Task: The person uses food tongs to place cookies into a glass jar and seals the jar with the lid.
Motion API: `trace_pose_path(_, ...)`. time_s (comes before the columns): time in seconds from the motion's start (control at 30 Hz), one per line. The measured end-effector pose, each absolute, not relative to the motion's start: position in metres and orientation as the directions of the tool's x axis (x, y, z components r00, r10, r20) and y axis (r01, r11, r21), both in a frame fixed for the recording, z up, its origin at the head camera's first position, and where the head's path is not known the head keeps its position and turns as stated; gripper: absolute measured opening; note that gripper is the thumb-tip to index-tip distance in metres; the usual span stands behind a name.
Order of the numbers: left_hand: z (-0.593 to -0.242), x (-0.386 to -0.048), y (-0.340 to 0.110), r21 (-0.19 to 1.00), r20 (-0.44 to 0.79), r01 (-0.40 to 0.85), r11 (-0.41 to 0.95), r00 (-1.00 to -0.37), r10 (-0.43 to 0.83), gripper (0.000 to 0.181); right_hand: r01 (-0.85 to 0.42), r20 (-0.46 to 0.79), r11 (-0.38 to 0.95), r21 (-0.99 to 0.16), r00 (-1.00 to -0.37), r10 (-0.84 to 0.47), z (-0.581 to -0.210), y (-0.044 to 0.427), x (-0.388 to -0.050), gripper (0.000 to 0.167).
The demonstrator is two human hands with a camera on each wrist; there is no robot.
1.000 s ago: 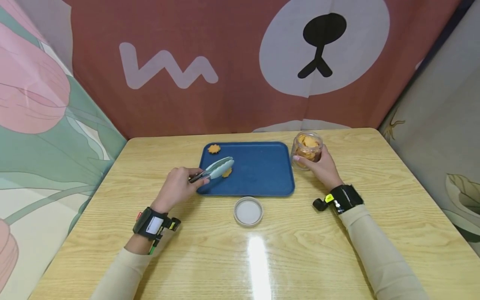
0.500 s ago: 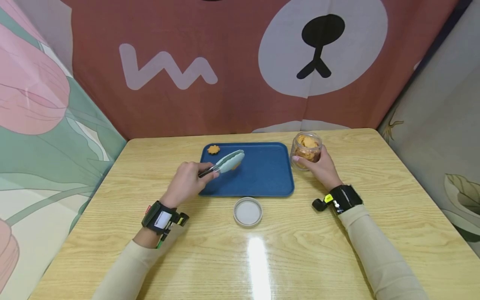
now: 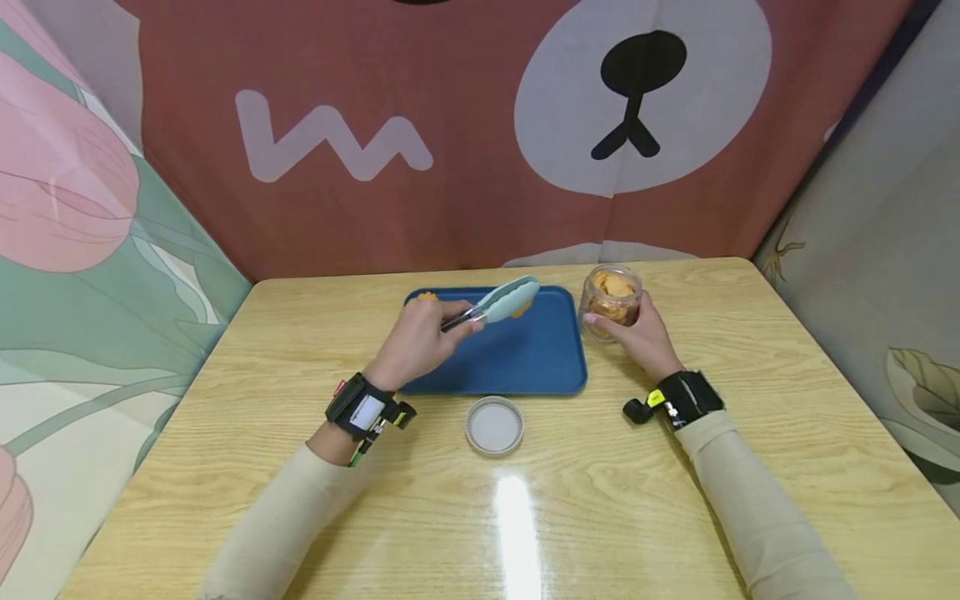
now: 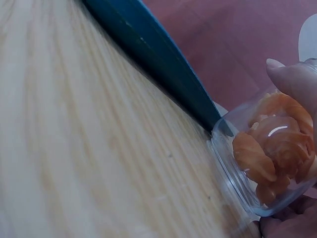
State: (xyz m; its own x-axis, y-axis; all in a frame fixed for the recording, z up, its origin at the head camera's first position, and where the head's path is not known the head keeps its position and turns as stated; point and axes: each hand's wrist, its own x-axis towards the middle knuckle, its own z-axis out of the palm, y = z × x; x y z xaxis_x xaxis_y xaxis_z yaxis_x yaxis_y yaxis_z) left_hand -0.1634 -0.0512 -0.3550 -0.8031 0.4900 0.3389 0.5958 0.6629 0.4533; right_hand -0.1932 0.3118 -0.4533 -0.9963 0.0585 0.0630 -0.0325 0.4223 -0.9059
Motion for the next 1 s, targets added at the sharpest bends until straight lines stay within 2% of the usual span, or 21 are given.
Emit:
trace_pose_path(0.27,-0.340,-0.181,-0.013,0.494,0.292,0.600,0.629,-0.796,0.530,0.031,-0.026,0.052,0.405,-0.914,-0.997,0.052,-0.455,0.312,-0.194,0.107)
trace_pose_path(0.47,-0.332,-0.189,0.010,0.498,0.323,0.637,0.588,-0.766,0.556,0.034,-0.033,0.062,0.419,-0.907,-0.996,0.057,-0.454,0.312,-0.195,0.109)
trace_pose_path(0.63,-0.330,-0.191,0.023,0.525,0.318,0.624,0.579,-0.775,0.547,0.041,-0.020,0.050,0.428,-0.904,-0.997,0.060,-0.453,0.311,-0.195,0.111)
trace_pose_path(1.0,-0.340,-0.199,0.055,0.578,0.289,0.605,0.547,-0.779,0.556,0.030,-0.047,0.076,0.411,-0.910,-0.996,0.054,-0.455,0.312,-0.195,0.106)
